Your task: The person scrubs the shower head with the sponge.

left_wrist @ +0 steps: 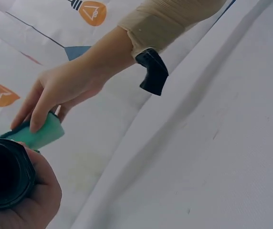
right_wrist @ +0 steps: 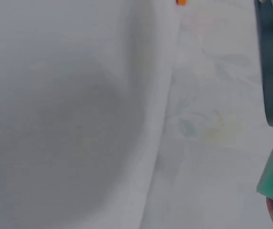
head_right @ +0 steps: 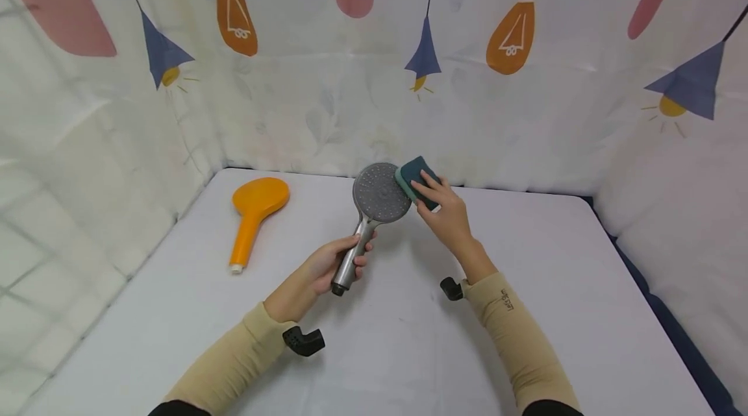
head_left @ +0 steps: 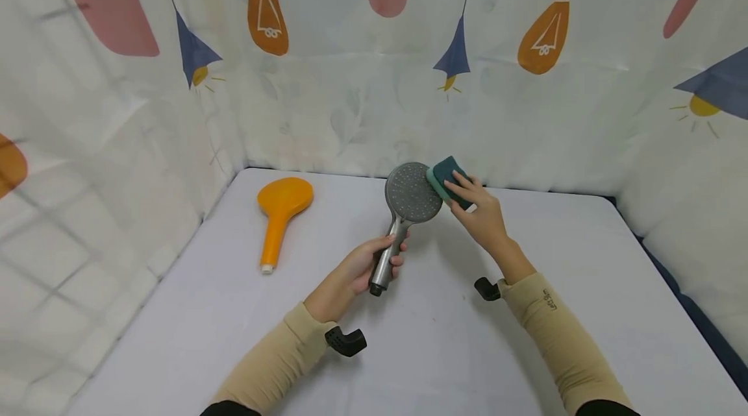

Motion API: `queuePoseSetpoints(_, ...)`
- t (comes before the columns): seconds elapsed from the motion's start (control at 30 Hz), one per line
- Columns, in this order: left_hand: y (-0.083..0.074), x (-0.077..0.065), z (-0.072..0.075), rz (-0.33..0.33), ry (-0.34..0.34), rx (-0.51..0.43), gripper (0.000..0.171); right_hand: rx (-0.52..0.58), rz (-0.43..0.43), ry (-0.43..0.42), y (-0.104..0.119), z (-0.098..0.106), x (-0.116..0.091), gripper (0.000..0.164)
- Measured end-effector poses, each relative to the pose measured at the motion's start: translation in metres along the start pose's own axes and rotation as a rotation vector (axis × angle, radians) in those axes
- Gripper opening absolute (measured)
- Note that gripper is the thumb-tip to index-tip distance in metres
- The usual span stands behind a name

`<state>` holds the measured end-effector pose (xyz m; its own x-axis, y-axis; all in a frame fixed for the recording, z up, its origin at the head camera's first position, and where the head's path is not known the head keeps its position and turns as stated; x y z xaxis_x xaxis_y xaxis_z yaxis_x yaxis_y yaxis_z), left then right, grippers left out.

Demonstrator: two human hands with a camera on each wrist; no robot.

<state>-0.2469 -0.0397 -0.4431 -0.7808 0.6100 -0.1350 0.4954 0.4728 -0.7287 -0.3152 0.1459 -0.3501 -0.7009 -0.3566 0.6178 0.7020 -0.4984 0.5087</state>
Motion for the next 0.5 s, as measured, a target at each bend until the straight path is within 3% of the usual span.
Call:
queuePoseSetpoints(0.1,-0.004,0.0,0.0,-0.023,0.003,-0.086,0.048,-0.022,0.072,0.009,0.006,-0.008,-0.01,0.042)
queuePoseSetpoints(0.33,-0.008,0.001,-0.003,-0.049,0.02,-0.17,0.046,-0.095,0.368,0.048,0.037,-0.028,-0.027,0.043)
queuePoseSetpoints(0.43,-0.008,0.001,-0.003,-0.059,0.023,-0.192,0.043,-0.1,0.426,0.074,0.039,-0.029,-0.031,0.044)
queuePoseSetpoints(0.5,-0.009,0.002,-0.003,-0.068,0.024,-0.201,0.045,-0.108,0.416,0.054,0.033,-0.024,-0.032,0.044)
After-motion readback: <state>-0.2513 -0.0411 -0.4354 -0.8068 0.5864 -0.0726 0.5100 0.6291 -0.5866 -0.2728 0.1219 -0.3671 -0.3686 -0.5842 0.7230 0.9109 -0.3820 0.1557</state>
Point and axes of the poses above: each hand's wrist, its own x-axis towards the middle knuckle, its own z-axis out of the back of the hand, y = z × x, the point moved 8 cm from there along x, towards the middle knuckle, and after that the axes turned 6 degrees about y, right-handed, at the moved point
